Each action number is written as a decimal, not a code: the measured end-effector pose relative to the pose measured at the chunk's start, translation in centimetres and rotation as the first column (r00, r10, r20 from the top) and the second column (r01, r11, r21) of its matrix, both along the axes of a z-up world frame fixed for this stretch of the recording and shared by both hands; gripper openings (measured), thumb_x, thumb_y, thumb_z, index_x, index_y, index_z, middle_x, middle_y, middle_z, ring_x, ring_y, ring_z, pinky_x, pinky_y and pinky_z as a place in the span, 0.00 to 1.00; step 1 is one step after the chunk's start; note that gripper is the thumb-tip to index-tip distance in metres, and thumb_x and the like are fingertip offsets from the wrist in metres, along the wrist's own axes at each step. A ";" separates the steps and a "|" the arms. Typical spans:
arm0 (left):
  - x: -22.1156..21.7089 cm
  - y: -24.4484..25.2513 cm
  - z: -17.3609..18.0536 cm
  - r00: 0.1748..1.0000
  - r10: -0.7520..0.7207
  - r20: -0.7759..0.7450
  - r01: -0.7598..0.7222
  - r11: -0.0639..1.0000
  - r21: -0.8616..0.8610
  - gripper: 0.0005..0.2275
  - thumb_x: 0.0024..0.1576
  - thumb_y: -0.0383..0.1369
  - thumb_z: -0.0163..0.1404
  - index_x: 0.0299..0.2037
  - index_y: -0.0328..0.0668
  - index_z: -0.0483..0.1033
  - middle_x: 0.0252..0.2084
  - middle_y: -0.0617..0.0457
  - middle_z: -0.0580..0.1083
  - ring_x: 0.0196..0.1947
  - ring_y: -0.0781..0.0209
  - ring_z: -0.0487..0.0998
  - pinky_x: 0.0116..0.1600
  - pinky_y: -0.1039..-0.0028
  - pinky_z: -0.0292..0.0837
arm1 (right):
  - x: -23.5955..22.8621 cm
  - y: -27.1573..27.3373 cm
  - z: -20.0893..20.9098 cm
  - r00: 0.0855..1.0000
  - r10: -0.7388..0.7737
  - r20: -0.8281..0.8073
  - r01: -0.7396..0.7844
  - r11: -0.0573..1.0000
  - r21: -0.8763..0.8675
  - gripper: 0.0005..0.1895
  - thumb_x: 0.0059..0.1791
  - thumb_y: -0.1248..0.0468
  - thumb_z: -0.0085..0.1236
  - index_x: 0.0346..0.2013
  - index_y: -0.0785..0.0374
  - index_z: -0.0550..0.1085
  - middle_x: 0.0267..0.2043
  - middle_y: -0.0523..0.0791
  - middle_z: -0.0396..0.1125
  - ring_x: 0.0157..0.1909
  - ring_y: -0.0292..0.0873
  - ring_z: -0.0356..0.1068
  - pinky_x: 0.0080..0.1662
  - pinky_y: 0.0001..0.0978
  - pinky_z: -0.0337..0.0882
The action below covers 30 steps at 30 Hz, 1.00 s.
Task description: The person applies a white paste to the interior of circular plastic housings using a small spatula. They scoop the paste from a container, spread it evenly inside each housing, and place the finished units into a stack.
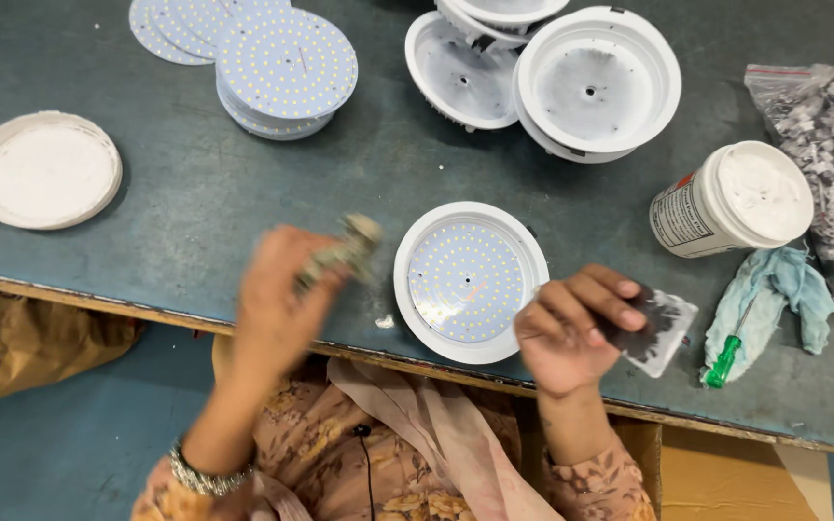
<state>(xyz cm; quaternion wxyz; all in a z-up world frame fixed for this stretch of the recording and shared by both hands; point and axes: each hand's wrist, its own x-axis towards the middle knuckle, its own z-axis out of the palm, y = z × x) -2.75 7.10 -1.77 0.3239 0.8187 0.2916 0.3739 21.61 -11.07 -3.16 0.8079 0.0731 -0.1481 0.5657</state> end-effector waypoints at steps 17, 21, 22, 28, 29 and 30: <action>2.3 -5.1 -2.8 0.719 -0.008 0.695 0.676 0.238 -0.697 0.11 0.63 0.39 0.54 0.38 0.40 0.70 0.32 0.60 0.74 0.32 0.73 0.71 0.37 0.78 0.68 | -8.7 4.9 1.1 0.980 0.199 0.007 -0.199 0.979 -0.047 0.05 0.56 0.62 0.54 0.37 0.56 0.77 0.28 0.32 0.72 0.36 0.33 0.62 0.42 0.24 0.58; -0.2 -2.7 -3.3 0.918 -0.016 0.397 0.286 0.720 -0.632 0.10 0.62 0.37 0.55 0.38 0.39 0.71 0.28 0.55 0.73 0.27 0.66 0.72 0.33 0.76 0.68 | -10.4 7.5 1.8 0.960 0.277 0.029 -0.273 0.957 -0.093 0.09 0.56 0.62 0.55 0.32 0.55 0.77 0.28 0.32 0.72 0.36 0.31 0.61 0.42 0.24 0.55; -1.0 -1.9 -3.3 0.966 0.028 0.259 0.104 0.870 -0.482 0.09 0.62 0.36 0.56 0.37 0.39 0.72 0.27 0.53 0.73 0.25 0.63 0.73 0.33 0.75 0.69 | -10.8 8.2 1.9 0.958 0.285 0.037 -0.280 0.955 -0.096 0.08 0.56 0.62 0.55 0.33 0.55 0.78 0.27 0.32 0.72 0.36 0.31 0.60 0.42 0.24 0.55; -2.8 3.5 -4.1 0.976 0.216 0.013 -0.216 0.976 -0.024 0.13 0.59 0.38 0.57 0.52 0.48 0.78 0.44 0.50 0.74 0.45 0.48 0.72 0.50 0.62 0.68 | -12.1 11.1 1.7 0.966 0.259 0.000 -0.250 0.935 -0.252 0.05 0.54 0.61 0.56 0.36 0.56 0.77 0.27 0.33 0.70 0.34 0.32 0.57 0.38 0.24 0.55; -2.7 3.7 -4.2 0.976 0.220 -0.001 -0.220 0.975 0.039 0.16 0.58 0.38 0.57 0.55 0.48 0.77 0.48 0.50 0.73 0.50 0.48 0.70 0.54 0.58 0.64 | -12.1 11.6 1.8 0.970 0.241 0.000 -0.232 0.933 -0.275 0.05 0.53 0.61 0.57 0.37 0.57 0.77 0.28 0.33 0.70 0.33 0.32 0.57 0.37 0.23 0.55; -2.6 3.4 -4.3 0.973 0.229 -0.018 -0.226 0.969 0.100 0.19 0.57 0.38 0.57 0.57 0.48 0.75 0.51 0.50 0.72 0.54 0.48 0.68 0.58 0.55 0.59 | -12.0 11.8 1.7 0.974 0.228 -0.003 -0.218 0.929 -0.300 0.05 0.52 0.60 0.57 0.38 0.57 0.77 0.28 0.33 0.71 0.33 0.32 0.57 0.36 0.23 0.55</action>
